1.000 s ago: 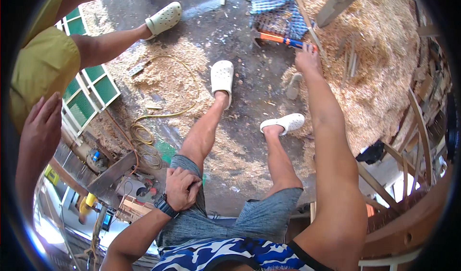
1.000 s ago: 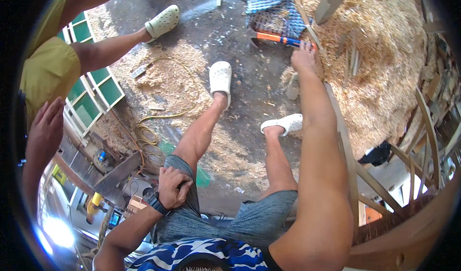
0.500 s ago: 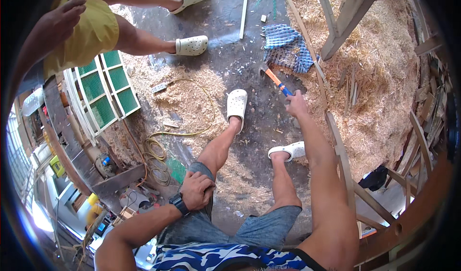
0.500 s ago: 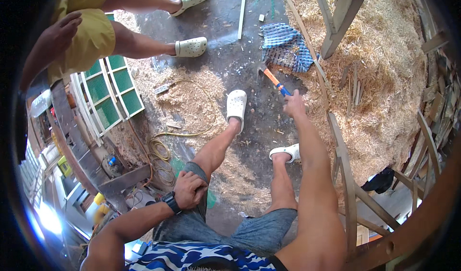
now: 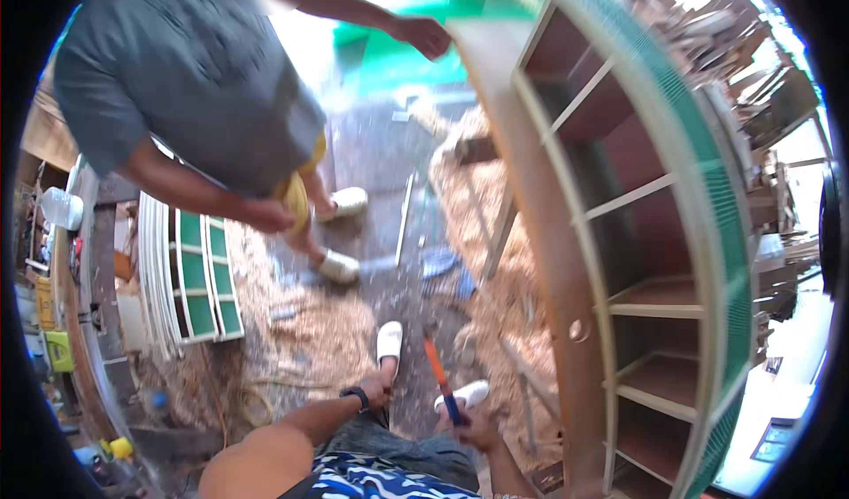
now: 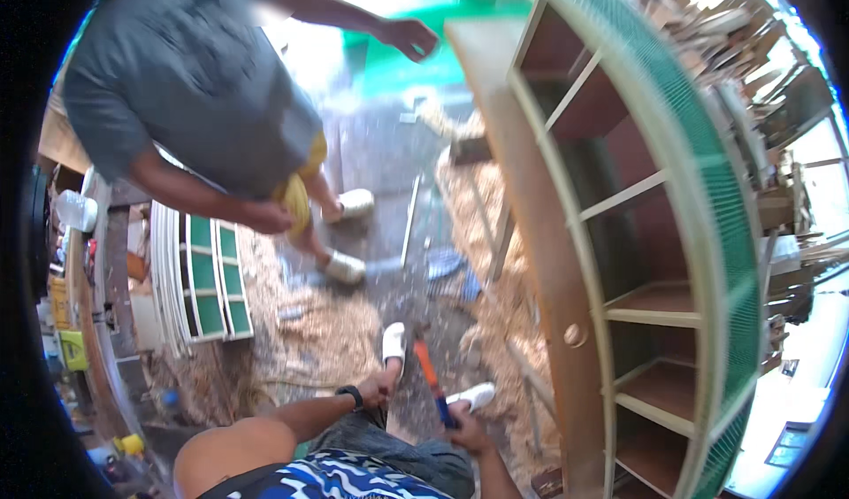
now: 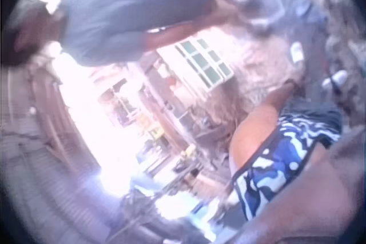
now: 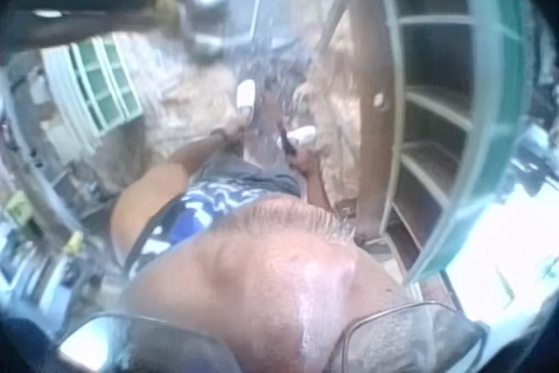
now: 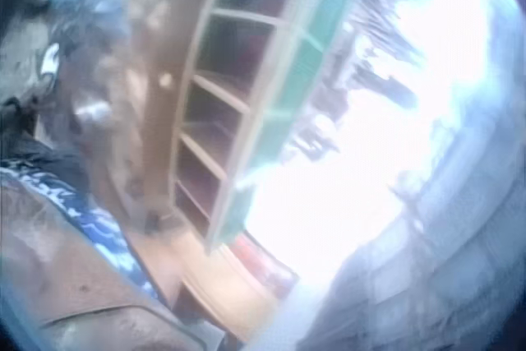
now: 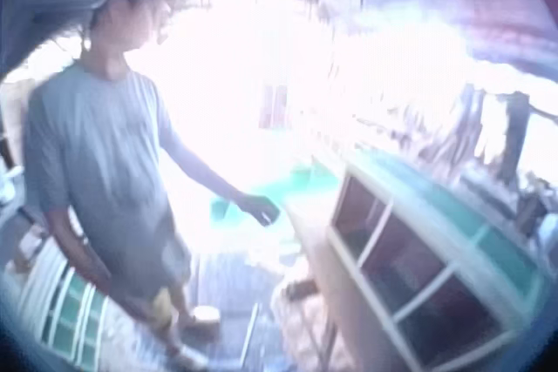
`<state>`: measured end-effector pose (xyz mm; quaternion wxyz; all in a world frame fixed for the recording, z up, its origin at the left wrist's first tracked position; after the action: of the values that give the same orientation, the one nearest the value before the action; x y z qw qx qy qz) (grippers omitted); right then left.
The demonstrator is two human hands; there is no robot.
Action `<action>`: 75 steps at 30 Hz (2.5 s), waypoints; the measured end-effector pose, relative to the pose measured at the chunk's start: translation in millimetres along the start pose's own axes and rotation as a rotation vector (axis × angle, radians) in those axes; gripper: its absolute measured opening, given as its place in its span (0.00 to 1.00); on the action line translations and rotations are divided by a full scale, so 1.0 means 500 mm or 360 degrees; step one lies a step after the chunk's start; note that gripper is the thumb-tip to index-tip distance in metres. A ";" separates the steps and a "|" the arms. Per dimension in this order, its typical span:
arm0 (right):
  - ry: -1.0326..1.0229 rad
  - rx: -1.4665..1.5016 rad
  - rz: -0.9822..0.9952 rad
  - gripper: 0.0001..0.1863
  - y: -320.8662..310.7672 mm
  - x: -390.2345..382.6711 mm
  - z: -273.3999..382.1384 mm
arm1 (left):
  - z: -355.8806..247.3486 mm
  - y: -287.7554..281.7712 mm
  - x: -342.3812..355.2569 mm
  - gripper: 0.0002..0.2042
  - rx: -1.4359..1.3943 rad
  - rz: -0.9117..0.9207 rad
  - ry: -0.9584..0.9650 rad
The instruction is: Assembling a wooden structure with green wire mesh using a hammer, nails, and a handsaw.
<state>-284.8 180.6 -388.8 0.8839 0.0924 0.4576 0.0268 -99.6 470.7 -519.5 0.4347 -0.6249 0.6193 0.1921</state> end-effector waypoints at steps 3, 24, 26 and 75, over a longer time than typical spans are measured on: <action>-0.0198 0.0026 0.0136 0.26 0.061 -0.238 0.069 | -0.042 -0.054 -0.029 0.12 0.0224 0.0311 0.0210; -0.1231 -0.0245 -0.1560 0.18 0.242 -0.629 -0.260 | -0.008 0.297 -0.266 0.19 0.0918 -0.0027 -0.0337; -0.1456 -0.0076 -0.1732 0.19 0.252 -0.664 -0.265 | -0.065 0.303 -0.281 0.20 0.0705 -0.0161 -0.0401; -0.1086 0.1896 -0.1691 0.21 0.142 -0.742 -0.464 | -0.102 0.336 -0.209 0.12 0.1218 0.0369 -0.0042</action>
<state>-686.2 233.4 -208.1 0.6729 0.3169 0.0879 -0.6627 -289.6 518.4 -461.5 0.6195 -0.3414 0.7069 0.0034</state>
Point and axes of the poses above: each hand's wrist, its own x-axis towards the middle knuckle, its own y-axis out of the palm, z = x × y, the point moved 1 cm from there along x, towards the middle knuckle, and after that the axes turned 1 degree about -y, right-handed, at the moved point
